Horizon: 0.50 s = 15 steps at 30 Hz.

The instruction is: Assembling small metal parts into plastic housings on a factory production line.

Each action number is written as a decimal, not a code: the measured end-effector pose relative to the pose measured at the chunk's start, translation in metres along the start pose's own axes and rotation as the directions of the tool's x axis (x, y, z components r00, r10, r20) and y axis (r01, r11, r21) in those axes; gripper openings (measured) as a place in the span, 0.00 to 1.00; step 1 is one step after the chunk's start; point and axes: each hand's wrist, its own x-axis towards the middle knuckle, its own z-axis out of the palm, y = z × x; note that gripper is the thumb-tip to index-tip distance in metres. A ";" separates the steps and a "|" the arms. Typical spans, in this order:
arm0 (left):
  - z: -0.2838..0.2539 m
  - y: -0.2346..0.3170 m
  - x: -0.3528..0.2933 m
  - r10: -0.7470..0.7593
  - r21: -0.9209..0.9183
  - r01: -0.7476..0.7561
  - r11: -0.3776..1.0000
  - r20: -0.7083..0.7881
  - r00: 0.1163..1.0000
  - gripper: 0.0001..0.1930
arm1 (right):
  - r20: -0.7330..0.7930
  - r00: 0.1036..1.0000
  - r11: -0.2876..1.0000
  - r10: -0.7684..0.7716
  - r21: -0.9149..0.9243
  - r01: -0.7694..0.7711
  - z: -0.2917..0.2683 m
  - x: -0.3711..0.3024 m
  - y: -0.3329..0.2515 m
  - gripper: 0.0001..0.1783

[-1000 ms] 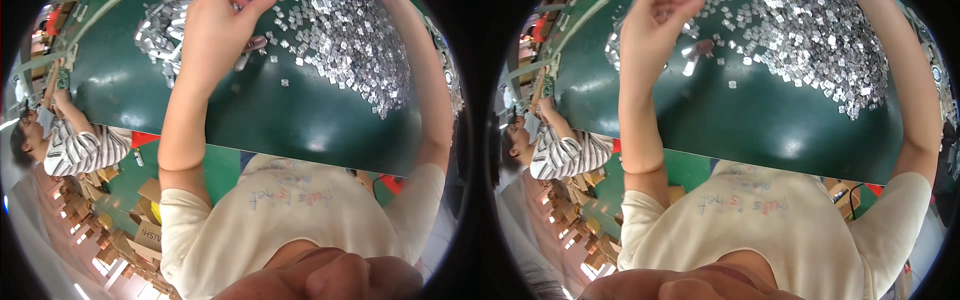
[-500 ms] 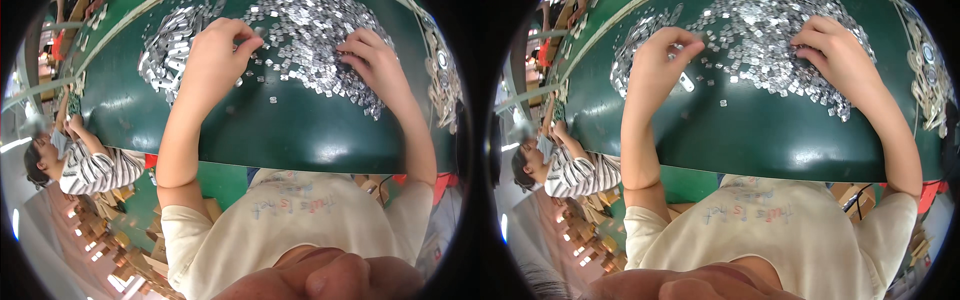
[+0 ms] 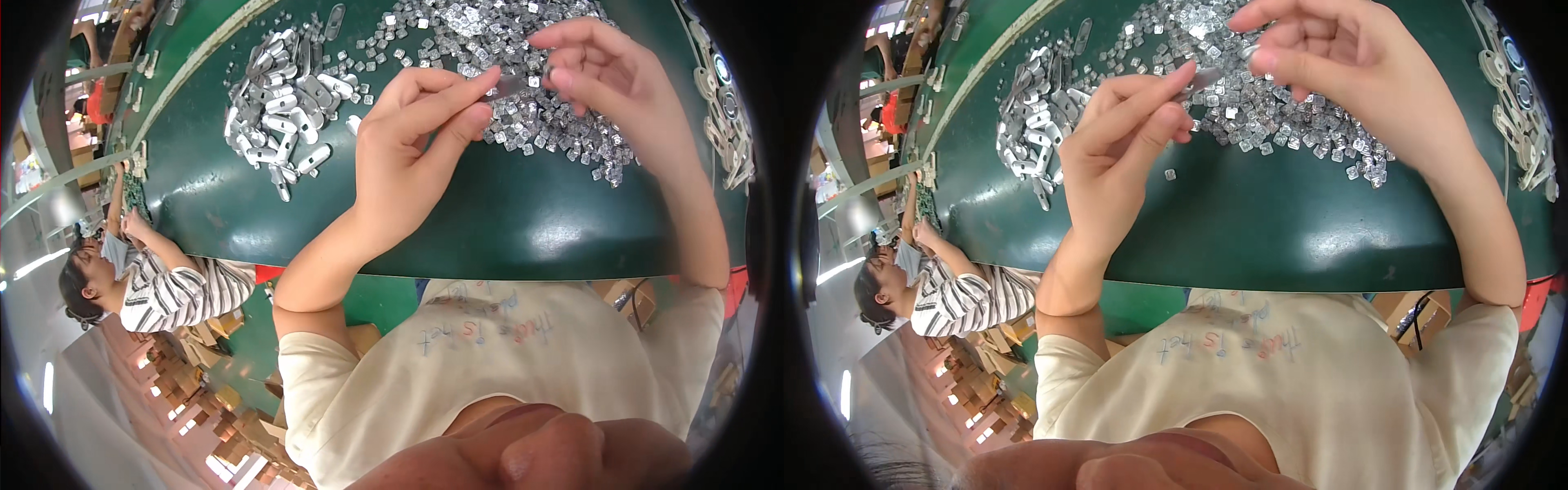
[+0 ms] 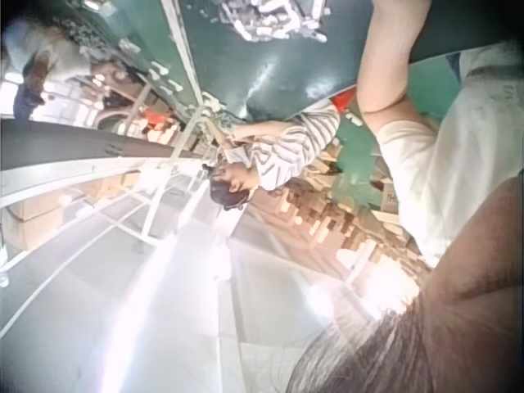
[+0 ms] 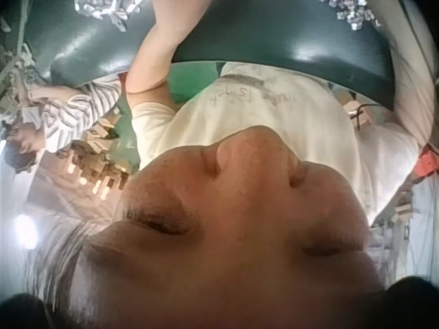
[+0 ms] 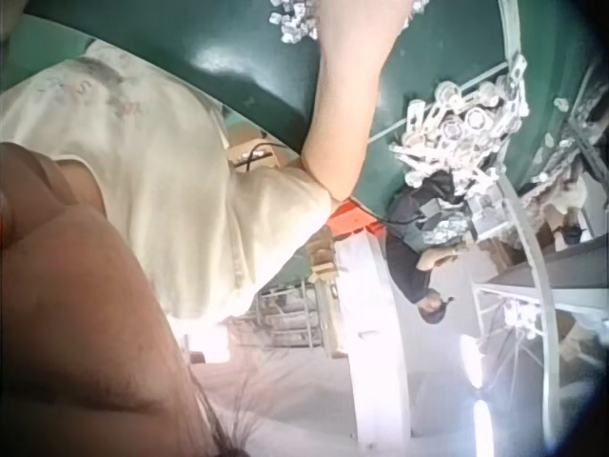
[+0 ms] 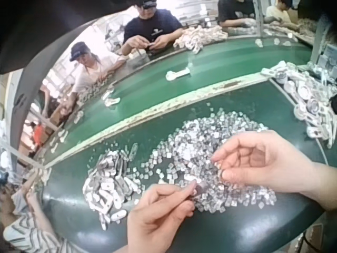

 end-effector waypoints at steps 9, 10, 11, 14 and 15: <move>0.004 0.007 -0.012 -0.178 -0.324 0.161 0.932 -0.024 0.984 0.16 | 0.091 0.994 0.956 0.057 0.283 -0.080 0.013 -0.006 0.005 0.13; 0.005 0.005 -0.012 -0.150 -0.346 0.130 0.929 -0.032 0.988 0.16 | 0.096 0.993 0.957 0.065 0.275 -0.089 0.014 -0.007 0.005 0.13; 0.007 0.004 -0.012 -0.153 -0.355 0.131 0.926 -0.034 0.988 0.16 | 0.095 0.993 0.956 0.074 0.276 -0.098 0.014 -0.009 0.004 0.13; 0.008 0.002 -0.012 -0.090 -0.386 0.058 0.921 -0.064 0.994 0.16 | 0.092 0.993 0.955 0.079 0.278 -0.102 0.015 -0.010 0.002 0.13; 0.008 0.002 -0.012 -0.102 -0.390 0.077 0.917 -0.043 0.994 0.17 | 0.090 0.993 0.954 0.076 0.282 -0.099 0.016 -0.010 0.001 0.12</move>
